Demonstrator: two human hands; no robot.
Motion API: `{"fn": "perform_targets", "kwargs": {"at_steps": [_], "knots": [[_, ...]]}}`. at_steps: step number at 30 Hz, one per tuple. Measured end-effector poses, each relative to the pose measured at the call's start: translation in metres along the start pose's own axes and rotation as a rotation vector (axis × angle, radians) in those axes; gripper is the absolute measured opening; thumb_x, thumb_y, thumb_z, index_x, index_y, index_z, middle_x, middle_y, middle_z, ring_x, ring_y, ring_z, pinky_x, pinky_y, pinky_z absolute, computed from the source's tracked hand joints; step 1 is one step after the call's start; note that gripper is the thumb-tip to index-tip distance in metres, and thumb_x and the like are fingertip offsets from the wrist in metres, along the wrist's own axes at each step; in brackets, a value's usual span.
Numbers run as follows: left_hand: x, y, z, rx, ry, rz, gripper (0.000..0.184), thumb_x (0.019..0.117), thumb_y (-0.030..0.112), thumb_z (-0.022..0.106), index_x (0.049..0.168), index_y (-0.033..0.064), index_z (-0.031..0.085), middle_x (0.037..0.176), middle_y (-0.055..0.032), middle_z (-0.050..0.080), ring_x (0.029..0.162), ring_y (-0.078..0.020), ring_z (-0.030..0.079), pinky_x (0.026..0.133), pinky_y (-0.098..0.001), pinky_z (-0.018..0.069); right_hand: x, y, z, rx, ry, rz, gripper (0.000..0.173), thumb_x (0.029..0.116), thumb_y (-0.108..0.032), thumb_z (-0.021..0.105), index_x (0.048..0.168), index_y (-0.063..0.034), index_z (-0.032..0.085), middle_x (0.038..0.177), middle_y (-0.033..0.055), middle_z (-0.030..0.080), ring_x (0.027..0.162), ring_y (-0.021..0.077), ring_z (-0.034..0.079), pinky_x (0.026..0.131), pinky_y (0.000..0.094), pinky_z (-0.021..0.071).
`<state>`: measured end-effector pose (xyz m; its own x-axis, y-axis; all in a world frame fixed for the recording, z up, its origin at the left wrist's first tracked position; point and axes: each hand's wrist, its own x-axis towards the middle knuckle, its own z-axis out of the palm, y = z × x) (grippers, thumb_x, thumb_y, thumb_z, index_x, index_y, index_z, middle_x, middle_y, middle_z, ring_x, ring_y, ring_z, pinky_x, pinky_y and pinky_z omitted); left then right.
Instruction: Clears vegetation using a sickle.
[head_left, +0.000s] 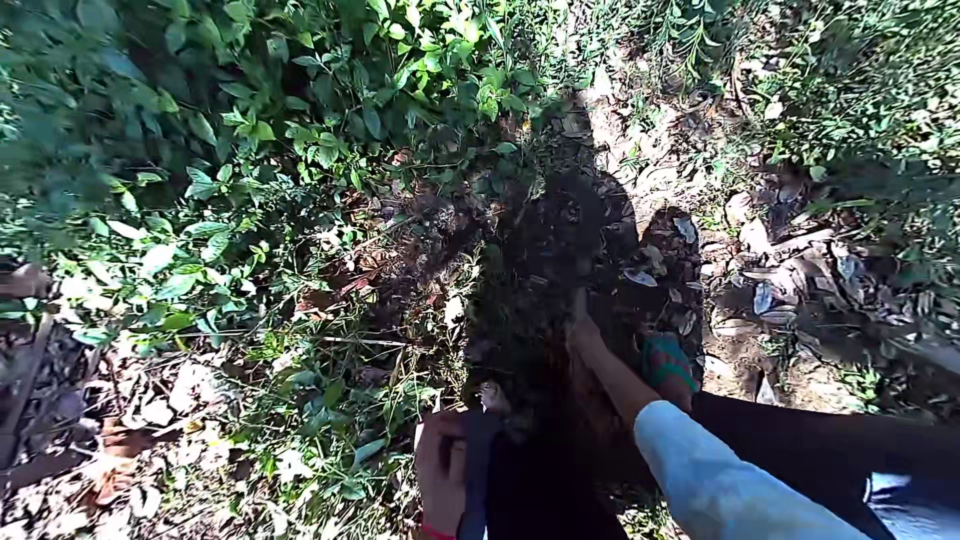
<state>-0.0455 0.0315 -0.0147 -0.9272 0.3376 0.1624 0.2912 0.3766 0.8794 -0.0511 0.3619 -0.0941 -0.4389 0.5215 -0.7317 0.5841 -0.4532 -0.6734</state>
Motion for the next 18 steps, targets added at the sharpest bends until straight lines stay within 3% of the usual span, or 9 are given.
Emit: {"fn": "perform_targets", "kwargs": {"at_steps": [2, 3, 5, 7, 8, 10, 12, 14, 18], "knots": [[-0.005, 0.002, -0.002, 0.011, 0.005, -0.022, 0.034, 0.0953, 0.031, 0.052, 0.089, 0.0003, 0.065, 0.108, -0.0118, 0.068, 0.112, -0.0104, 0.062, 0.101, -0.0265, 0.0485, 0.024, -0.057, -0.004, 0.294, 0.139, -0.098, 0.028, 0.1105, -0.020, 0.043, 0.128, 0.0010, 0.045, 0.080, 0.0041, 0.051, 0.058, 0.0105, 0.052, 0.056, 0.0275, 0.0521], [-0.008, 0.004, -0.003, 0.016, 0.009, -0.032, 0.035, 0.0958, 0.030, 0.053, 0.090, -0.0016, 0.065, 0.109, -0.0133, 0.068, 0.114, -0.0106, 0.061, 0.102, -0.0264, 0.0476, 0.034, -0.084, -0.002, 0.392, 0.167, -0.112, 0.032, 0.1117, -0.029, 0.041, 0.126, -0.0005, 0.048, 0.083, 0.0035, 0.051, 0.061, 0.0106, 0.052, 0.057, 0.0283, 0.0510], [-0.012, 0.009, -0.004, 0.040, 0.012, -0.047, 0.035, 0.0969, 0.030, 0.053, 0.092, -0.0021, 0.064, 0.110, -0.0141, 0.067, 0.116, -0.0112, 0.060, 0.104, -0.0261, 0.0458, 0.063, -0.109, 0.015, 0.376, 0.179, -0.142, 0.034, 0.1110, -0.035, 0.038, 0.125, -0.0060, 0.050, 0.085, 0.0009, 0.055, 0.061, 0.0076, 0.054, 0.057, 0.0257, 0.0508], [-0.011, 0.010, 0.000, 0.066, 0.029, -0.040, 0.035, 0.0967, 0.031, 0.053, 0.090, -0.0011, 0.065, 0.110, -0.0151, 0.067, 0.116, -0.0149, 0.060, 0.104, -0.0285, 0.0455, 0.084, -0.081, 0.044, 0.082, 0.019, -0.126, 0.037, 0.1101, -0.019, 0.040, 0.142, -0.0002, 0.041, 0.103, 0.0144, 0.057, 0.076, 0.0181, 0.058, 0.070, 0.0343, 0.0537], [-0.011, 0.011, 0.001, 0.076, 0.035, -0.038, 0.035, 0.0965, 0.031, 0.052, 0.090, -0.0009, 0.065, 0.110, -0.0154, 0.067, 0.116, -0.0162, 0.060, 0.105, -0.0294, 0.0449, 0.075, -0.053, 0.056, -0.200, -0.100, -0.088, 0.046, 0.1045, -0.009, 0.050, 0.146, 0.0048, 0.040, 0.113, 0.0219, 0.059, 0.084, 0.0237, 0.061, 0.077, 0.0389, 0.0542], [-0.005, 0.010, 0.005, 0.079, 0.043, -0.038, 0.034, 0.0947, 0.028, 0.052, 0.089, -0.0022, 0.065, 0.111, -0.0169, 0.067, 0.116, -0.0190, 0.060, 0.105, -0.0319, 0.0450, 0.051, -0.009, 0.063, -0.694, -0.346, -0.007, 0.051, 0.1003, -0.014, 0.062, 0.144, 0.0039, 0.045, 0.121, 0.0236, 0.060, 0.096, 0.0288, 0.063, 0.087, 0.0452, 0.0530], [-0.005, 0.012, 0.007, 0.070, 0.040, -0.056, 0.033, 0.0930, 0.026, 0.052, 0.089, -0.0037, 0.066, 0.111, -0.0176, 0.067, 0.114, -0.0188, 0.061, 0.103, -0.0312, 0.0469, 0.034, 0.015, 0.047, -0.890, -0.453, -0.053, 0.054, 0.0978, -0.014, 0.066, 0.147, 0.0007, 0.047, 0.131, 0.0296, 0.059, 0.108, 0.0405, 0.065, 0.093, 0.0565, 0.0528], [-0.005, 0.012, 0.007, 0.060, 0.042, -0.055, 0.033, 0.0944, 0.027, 0.052, 0.090, -0.0033, 0.065, 0.111, -0.0169, 0.066, 0.115, -0.0167, 0.061, 0.103, -0.0293, 0.0470, 0.030, 0.005, 0.027, -0.846, -0.393, -0.113, 0.058, 0.0981, -0.015, 0.065, 0.150, -0.0012, 0.043, 0.129, 0.0293, 0.060, 0.105, 0.0410, 0.066, 0.090, 0.0572, 0.0539], [-0.017, 0.011, 0.006, 0.046, 0.098, -0.019, 0.038, 0.0991, 0.035, 0.051, 0.091, 0.0010, 0.066, 0.112, -0.0144, 0.068, 0.119, -0.0160, 0.060, 0.108, -0.0322, 0.0441, 0.042, -0.070, 0.017, -0.271, -0.077, -0.211, 0.049, 0.1040, -0.012, 0.055, 0.148, 0.0020, 0.038, 0.102, 0.0164, 0.059, 0.073, 0.0182, 0.059, 0.066, 0.0343, 0.0540]]}}
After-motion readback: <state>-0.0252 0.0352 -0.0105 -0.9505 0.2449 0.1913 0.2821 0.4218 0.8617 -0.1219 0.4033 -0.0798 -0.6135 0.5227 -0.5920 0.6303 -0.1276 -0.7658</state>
